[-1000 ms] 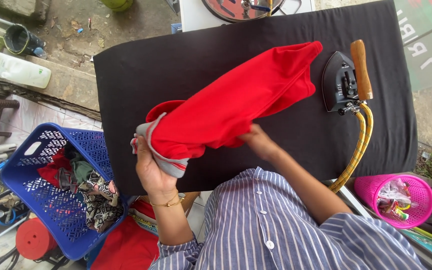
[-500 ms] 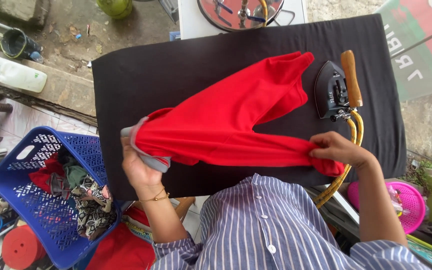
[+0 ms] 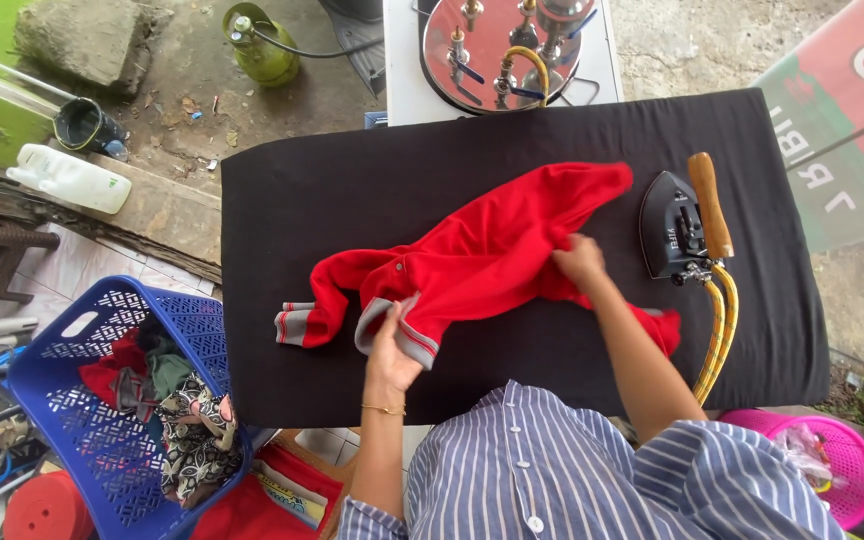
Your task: The person irons a red polo shirt on an ironing board, folds the shirt into a rectangle, and places it into a laundry basket.
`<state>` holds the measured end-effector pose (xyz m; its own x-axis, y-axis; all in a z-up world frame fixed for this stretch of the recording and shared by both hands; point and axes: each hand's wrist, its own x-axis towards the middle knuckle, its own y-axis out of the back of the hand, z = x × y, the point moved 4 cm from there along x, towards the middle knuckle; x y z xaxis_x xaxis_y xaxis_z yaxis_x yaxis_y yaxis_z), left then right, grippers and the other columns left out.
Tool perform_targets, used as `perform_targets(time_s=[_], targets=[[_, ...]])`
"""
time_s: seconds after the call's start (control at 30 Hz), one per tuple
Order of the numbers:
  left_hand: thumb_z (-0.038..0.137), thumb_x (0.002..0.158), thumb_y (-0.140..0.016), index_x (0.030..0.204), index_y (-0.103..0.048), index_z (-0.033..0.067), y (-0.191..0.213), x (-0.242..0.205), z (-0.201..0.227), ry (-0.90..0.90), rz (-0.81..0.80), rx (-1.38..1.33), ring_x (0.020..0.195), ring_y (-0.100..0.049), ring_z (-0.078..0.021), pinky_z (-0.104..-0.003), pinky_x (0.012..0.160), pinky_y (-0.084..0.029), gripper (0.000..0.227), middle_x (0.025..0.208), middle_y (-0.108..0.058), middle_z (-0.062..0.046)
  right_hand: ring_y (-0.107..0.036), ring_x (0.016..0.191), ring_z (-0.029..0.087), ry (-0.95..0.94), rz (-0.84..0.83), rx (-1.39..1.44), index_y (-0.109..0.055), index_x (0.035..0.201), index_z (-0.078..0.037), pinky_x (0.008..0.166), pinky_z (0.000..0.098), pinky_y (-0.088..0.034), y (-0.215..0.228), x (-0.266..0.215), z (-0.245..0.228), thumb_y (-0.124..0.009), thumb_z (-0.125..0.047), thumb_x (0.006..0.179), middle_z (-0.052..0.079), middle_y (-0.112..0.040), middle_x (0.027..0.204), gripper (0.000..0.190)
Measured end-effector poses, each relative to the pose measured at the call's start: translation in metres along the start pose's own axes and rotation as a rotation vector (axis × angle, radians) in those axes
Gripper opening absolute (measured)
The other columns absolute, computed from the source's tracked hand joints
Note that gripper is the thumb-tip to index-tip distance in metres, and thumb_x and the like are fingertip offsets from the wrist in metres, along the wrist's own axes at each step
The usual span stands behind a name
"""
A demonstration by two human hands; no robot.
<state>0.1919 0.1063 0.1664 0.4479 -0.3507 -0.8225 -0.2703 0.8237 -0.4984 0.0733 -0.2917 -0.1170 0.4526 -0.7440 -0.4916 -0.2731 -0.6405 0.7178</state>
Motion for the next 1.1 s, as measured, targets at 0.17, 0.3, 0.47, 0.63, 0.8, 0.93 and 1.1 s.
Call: perform_targets(time_s=[0.17, 0.3, 0.47, 0.63, 0.8, 0.93, 1.1], targets=[[0.034, 0.101, -0.083, 0.130, -0.079, 0.0147, 0.013, 0.037, 0.069, -0.204, -0.108, -0.062, 0.123, -0.077, -0.0294, -0.051, 0.111, -0.058, 0.035, 0.128, -0.081, -0.014, -0.064, 0.136, 0.052, 0.431, -0.226, 0.327, -0.072, 0.142, 0.006, 0.115, 0.0568, -0.050, -0.070, -0.112, -0.155, -0.076, -0.014, 0.091, 0.037, -0.073, 0.135, 0.055], [0.039, 0.104, -0.075, 0.136, -0.076, 0.0154, -0.069, -0.055, 0.108, -0.480, -0.282, 0.017, 0.127, -0.076, -0.0297, -0.052, 0.115, -0.058, 0.040, 0.133, -0.080, -0.012, -0.060, 0.142, 0.046, 0.657, -0.525, 0.556, -0.064, 0.147, 0.001, 0.120, 0.0548, -0.045, -0.023, -0.194, -0.323, -0.080, -0.022, 0.094, 0.031, -0.069, 0.142, 0.060], [0.040, 0.105, -0.076, 0.135, -0.075, 0.0212, -0.056, -0.059, 0.132, -0.669, -0.351, 0.095, 0.127, -0.075, -0.0241, -0.049, 0.119, -0.056, 0.035, 0.132, -0.080, -0.006, -0.056, 0.150, 0.044, 0.645, -0.640, 0.075, -0.036, 0.165, -0.041, 0.129, 0.0565, -0.041, 0.007, -0.179, -0.320, -0.094, -0.063, 0.077, 0.016, -0.062, 0.161, 0.108], [0.049, 0.102, -0.077, 0.138, -0.074, 0.0239, 0.015, -0.031, 0.150, -0.665, -0.198, -0.098, 0.131, -0.073, -0.0255, -0.049, 0.120, -0.056, 0.043, 0.138, -0.078, -0.003, -0.069, 0.138, 0.022, 0.482, -0.312, -0.709, -0.065, 0.144, -0.041, 0.112, 0.0477, -0.058, 0.035, -0.095, -0.161, -0.075, -0.047, 0.085, -0.006, -0.075, 0.142, 0.060], [0.044, 0.106, -0.073, 0.134, -0.075, 0.0251, 0.053, -0.035, 0.160, -0.700, -0.024, -0.082, 0.119, -0.080, -0.0255, -0.046, 0.109, -0.064, 0.034, 0.129, -0.081, -0.004, -0.080, 0.118, 0.026, 0.150, -0.041, -0.703, -0.075, 0.132, -0.053, 0.093, 0.0511, -0.066, 0.150, -0.069, -0.035, -0.072, -0.049, 0.080, -0.009, -0.079, 0.126, 0.053], [0.038, 0.103, -0.079, 0.128, -0.076, 0.0222, 0.071, -0.035, 0.171, -0.693, 0.019, -0.106, 0.113, -0.082, -0.0281, -0.049, 0.106, -0.065, 0.030, 0.125, -0.083, -0.009, -0.083, 0.111, 0.032, 0.155, -0.017, -0.649, -0.082, 0.119, -0.048, 0.096, 0.0489, -0.066, 0.219, -0.087, -0.004, -0.064, -0.036, 0.082, -0.001, -0.086, 0.115, 0.044], [0.040, 0.099, -0.074, 0.148, -0.070, 0.0132, 0.111, -0.036, 0.191, -0.732, -0.062, -0.001, 0.144, -0.066, -0.0358, -0.057, 0.122, -0.055, 0.056, 0.151, -0.072, -0.014, -0.061, 0.084, 0.020, 0.213, -0.524, 0.163, -0.080, 0.122, -0.002, 0.072, 0.0339, -0.046, 0.260, -0.124, -0.048, -0.055, 0.005, 0.082, 0.010, -0.072, 0.093, 0.047]])
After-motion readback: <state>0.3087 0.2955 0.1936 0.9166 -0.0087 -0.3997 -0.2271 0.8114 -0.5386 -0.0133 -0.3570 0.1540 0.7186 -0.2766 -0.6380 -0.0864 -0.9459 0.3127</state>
